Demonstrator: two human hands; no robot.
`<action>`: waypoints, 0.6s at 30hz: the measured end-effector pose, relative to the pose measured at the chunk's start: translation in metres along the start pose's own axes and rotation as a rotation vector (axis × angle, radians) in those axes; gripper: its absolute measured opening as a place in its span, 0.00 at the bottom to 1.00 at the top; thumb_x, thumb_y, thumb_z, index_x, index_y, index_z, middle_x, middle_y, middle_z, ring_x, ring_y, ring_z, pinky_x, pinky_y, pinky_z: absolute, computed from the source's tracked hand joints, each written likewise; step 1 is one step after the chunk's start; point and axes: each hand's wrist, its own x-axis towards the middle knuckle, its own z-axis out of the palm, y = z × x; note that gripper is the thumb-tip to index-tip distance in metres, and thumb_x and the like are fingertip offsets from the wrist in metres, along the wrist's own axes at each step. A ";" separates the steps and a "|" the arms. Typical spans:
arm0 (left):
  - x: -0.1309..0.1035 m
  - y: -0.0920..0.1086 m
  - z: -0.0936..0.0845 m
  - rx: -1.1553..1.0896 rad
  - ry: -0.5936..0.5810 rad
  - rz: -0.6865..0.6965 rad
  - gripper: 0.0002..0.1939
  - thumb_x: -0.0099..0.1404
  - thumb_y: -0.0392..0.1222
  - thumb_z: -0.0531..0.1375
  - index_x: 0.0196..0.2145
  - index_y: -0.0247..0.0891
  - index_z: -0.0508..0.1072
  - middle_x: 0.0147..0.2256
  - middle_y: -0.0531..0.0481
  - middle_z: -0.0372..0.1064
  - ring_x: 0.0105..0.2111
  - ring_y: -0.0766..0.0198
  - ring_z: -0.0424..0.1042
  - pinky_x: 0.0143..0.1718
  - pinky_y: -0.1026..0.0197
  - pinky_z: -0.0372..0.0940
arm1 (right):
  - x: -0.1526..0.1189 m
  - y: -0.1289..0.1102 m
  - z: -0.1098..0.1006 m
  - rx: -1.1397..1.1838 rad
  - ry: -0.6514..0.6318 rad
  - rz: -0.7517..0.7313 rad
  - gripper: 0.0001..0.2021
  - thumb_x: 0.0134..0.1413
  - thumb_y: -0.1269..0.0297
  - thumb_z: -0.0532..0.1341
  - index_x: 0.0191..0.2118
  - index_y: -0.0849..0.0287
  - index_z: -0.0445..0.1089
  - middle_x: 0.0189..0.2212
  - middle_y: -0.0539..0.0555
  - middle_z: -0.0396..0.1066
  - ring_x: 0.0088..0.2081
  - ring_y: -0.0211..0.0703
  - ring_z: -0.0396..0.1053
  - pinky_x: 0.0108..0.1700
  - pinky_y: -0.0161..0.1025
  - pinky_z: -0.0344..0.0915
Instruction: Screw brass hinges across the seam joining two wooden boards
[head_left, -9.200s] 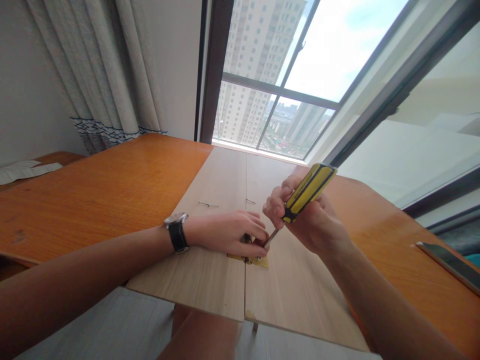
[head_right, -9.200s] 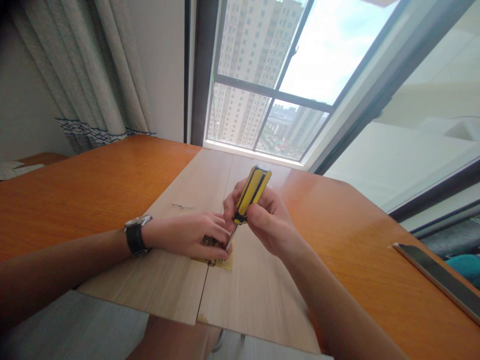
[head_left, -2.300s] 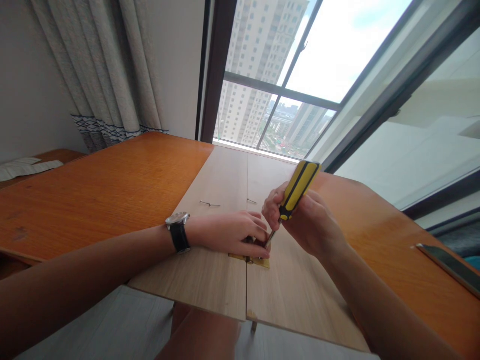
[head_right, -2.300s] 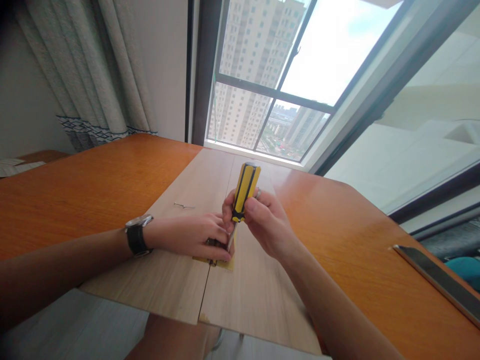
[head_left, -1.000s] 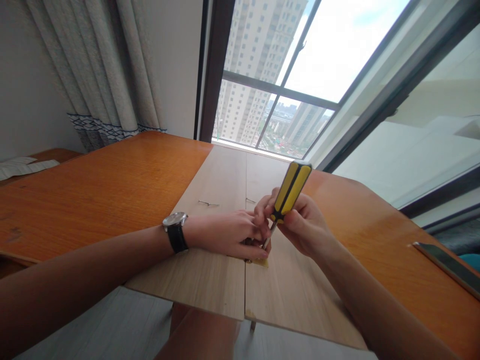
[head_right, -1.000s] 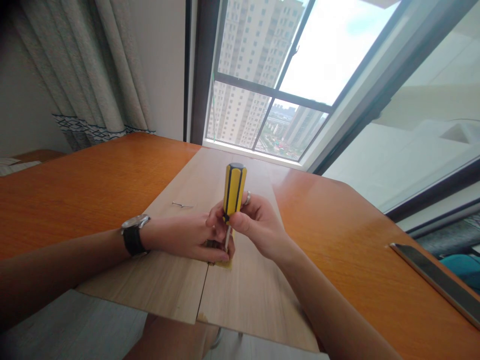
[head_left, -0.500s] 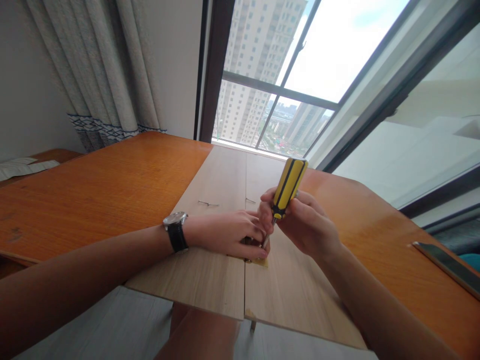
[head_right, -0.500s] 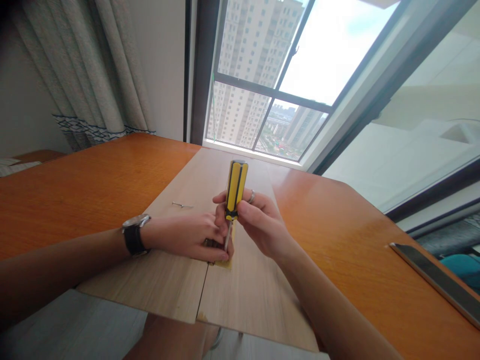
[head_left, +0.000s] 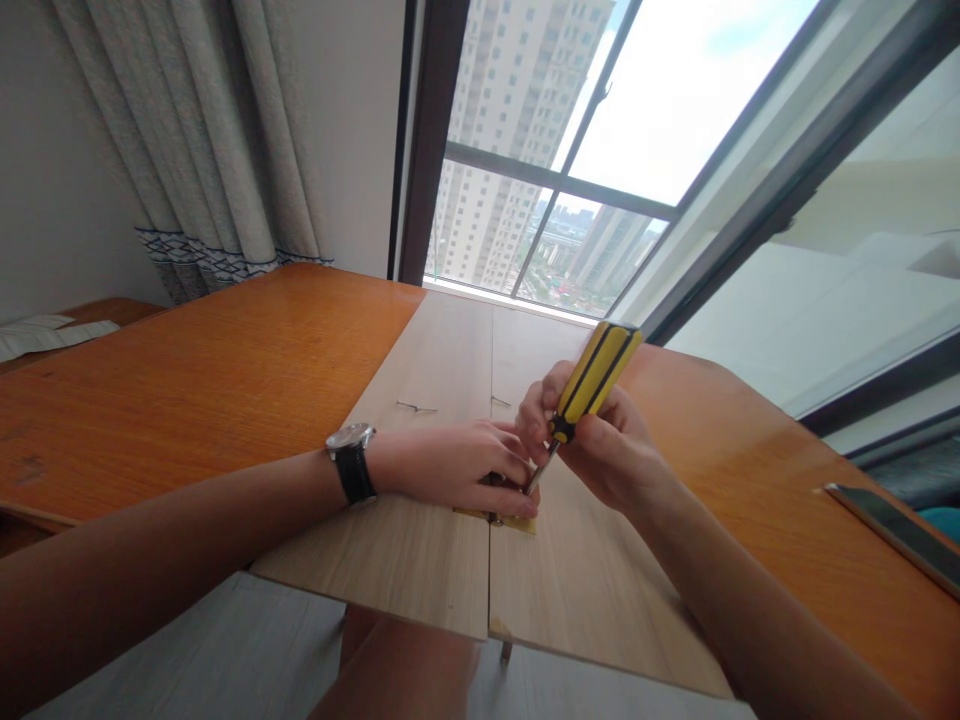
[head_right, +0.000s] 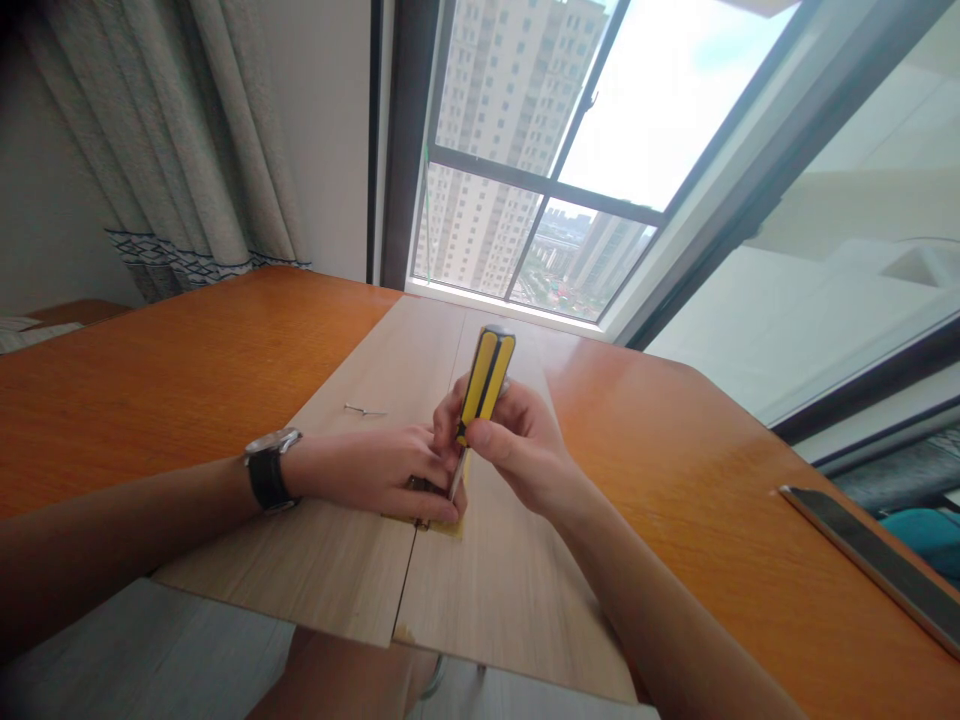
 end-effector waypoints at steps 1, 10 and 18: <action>0.000 0.000 0.000 0.018 0.005 0.006 0.13 0.72 0.40 0.58 0.30 0.36 0.76 0.32 0.48 0.76 0.36 0.64 0.72 0.45 0.62 0.65 | -0.001 0.000 0.000 0.017 0.000 0.002 0.14 0.55 0.53 0.69 0.39 0.57 0.70 0.27 0.50 0.71 0.25 0.38 0.68 0.30 0.38 0.66; 0.000 -0.001 0.003 0.046 0.057 0.020 0.13 0.70 0.39 0.59 0.28 0.36 0.76 0.30 0.48 0.75 0.33 0.64 0.71 0.44 0.61 0.65 | -0.002 -0.003 0.002 0.051 0.032 0.018 0.16 0.59 0.51 0.64 0.40 0.60 0.76 0.26 0.53 0.72 0.26 0.41 0.69 0.31 0.39 0.68; 0.001 -0.001 0.001 0.000 0.043 0.041 0.12 0.71 0.38 0.59 0.28 0.35 0.74 0.30 0.48 0.74 0.33 0.64 0.71 0.39 0.63 0.65 | 0.001 0.000 0.000 0.013 -0.011 -0.053 0.14 0.52 0.52 0.70 0.35 0.58 0.74 0.33 0.51 0.69 0.25 0.35 0.68 0.29 0.36 0.65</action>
